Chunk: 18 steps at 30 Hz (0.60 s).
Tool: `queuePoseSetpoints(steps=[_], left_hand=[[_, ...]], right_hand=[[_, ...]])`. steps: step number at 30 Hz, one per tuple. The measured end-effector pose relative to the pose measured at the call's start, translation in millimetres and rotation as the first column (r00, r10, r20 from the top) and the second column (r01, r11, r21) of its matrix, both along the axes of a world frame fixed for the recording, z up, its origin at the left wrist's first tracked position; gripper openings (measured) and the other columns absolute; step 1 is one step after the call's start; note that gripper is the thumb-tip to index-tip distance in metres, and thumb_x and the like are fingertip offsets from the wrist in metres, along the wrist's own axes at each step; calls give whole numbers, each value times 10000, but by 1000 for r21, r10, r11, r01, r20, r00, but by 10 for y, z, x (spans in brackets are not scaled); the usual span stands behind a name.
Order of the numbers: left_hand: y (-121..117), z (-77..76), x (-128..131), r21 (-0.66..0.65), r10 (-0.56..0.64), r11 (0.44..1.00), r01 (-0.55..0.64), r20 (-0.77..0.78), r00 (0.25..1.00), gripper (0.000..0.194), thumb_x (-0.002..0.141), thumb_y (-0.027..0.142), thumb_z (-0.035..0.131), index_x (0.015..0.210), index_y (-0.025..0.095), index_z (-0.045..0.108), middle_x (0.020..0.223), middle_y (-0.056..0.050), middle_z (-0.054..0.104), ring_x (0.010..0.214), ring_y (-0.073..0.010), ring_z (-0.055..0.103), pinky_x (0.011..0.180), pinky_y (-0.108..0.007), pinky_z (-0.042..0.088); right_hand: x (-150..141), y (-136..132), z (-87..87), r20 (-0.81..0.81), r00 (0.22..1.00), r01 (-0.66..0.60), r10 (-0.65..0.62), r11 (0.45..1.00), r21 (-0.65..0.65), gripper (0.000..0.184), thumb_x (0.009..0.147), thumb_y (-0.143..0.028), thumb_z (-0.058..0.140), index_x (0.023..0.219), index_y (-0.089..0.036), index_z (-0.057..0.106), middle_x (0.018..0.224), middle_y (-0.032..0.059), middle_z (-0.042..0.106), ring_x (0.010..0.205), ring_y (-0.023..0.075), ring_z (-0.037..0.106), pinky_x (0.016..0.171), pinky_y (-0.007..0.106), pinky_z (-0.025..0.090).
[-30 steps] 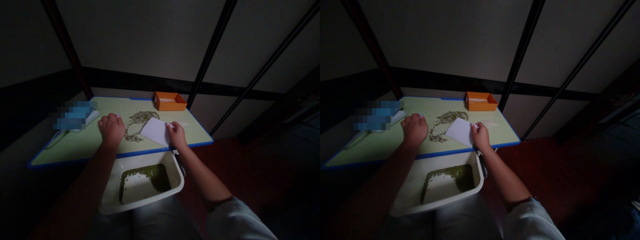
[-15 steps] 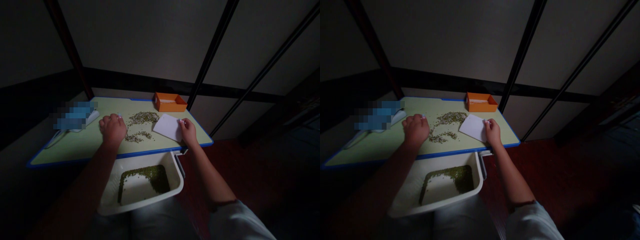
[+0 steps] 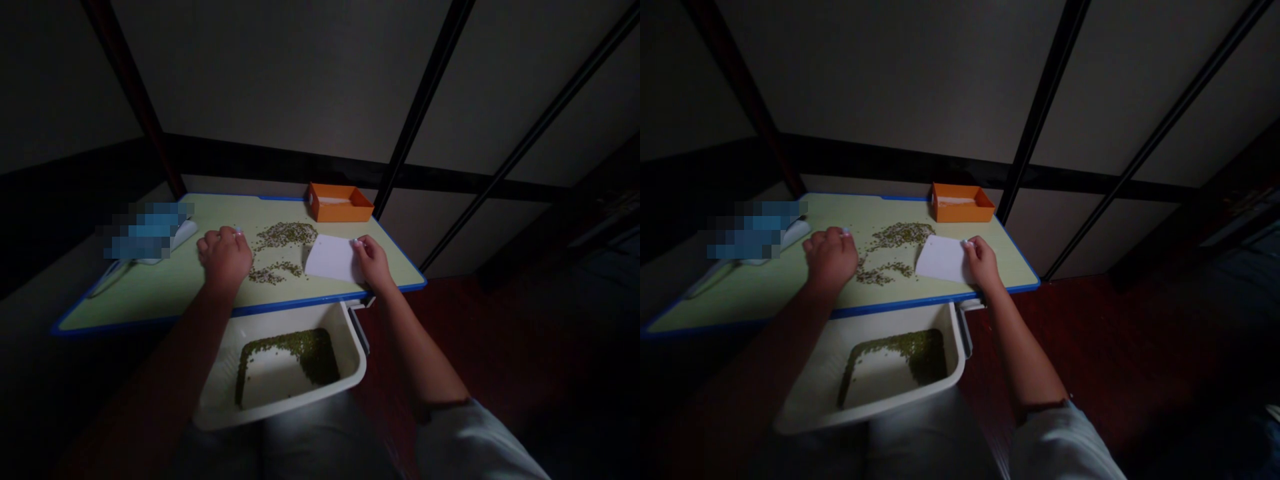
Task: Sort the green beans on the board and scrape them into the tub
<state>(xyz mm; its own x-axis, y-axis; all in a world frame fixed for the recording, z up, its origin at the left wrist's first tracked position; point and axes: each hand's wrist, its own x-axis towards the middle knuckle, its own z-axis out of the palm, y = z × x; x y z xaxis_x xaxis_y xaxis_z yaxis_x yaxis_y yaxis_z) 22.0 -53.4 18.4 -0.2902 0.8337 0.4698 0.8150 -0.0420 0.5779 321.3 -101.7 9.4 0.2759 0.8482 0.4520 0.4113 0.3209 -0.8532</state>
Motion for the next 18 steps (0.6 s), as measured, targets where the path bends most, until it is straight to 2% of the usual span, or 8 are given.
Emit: queuePoseSetpoints(steps=[8,14,18], left_hand=[[21,-25,-22,12,-4,1000,4,-10,1000,381,943,340,367,1114,142,645,1273,-301,623,1320,-440,504,1095,-667,385],[16,-37,-28,38,5,999,-7,52,999,407,945,369,374,1148,163,660,1292,-276,623,1325,-460,490,1081,-700,391],[8,-22,-28,18,6,1000,-6,29,1000,415,947,364,371,1159,149,656,1292,-281,619,1326,-466,487,1077,-694,402]], right_hand=[[1,-37,24,-6,999,-48,48,999,-16,329,812,-552,594,728,-244,514,633,-52,456,637,147,416,600,281,315],[0,-81,35,-12,990,-141,140,989,-52,400,796,-619,639,722,-241,530,636,-51,443,622,143,404,586,280,315],[0,-101,37,-35,980,-199,197,978,-62,408,783,-616,671,725,-232,547,648,-42,481,632,142,426,598,279,334]])
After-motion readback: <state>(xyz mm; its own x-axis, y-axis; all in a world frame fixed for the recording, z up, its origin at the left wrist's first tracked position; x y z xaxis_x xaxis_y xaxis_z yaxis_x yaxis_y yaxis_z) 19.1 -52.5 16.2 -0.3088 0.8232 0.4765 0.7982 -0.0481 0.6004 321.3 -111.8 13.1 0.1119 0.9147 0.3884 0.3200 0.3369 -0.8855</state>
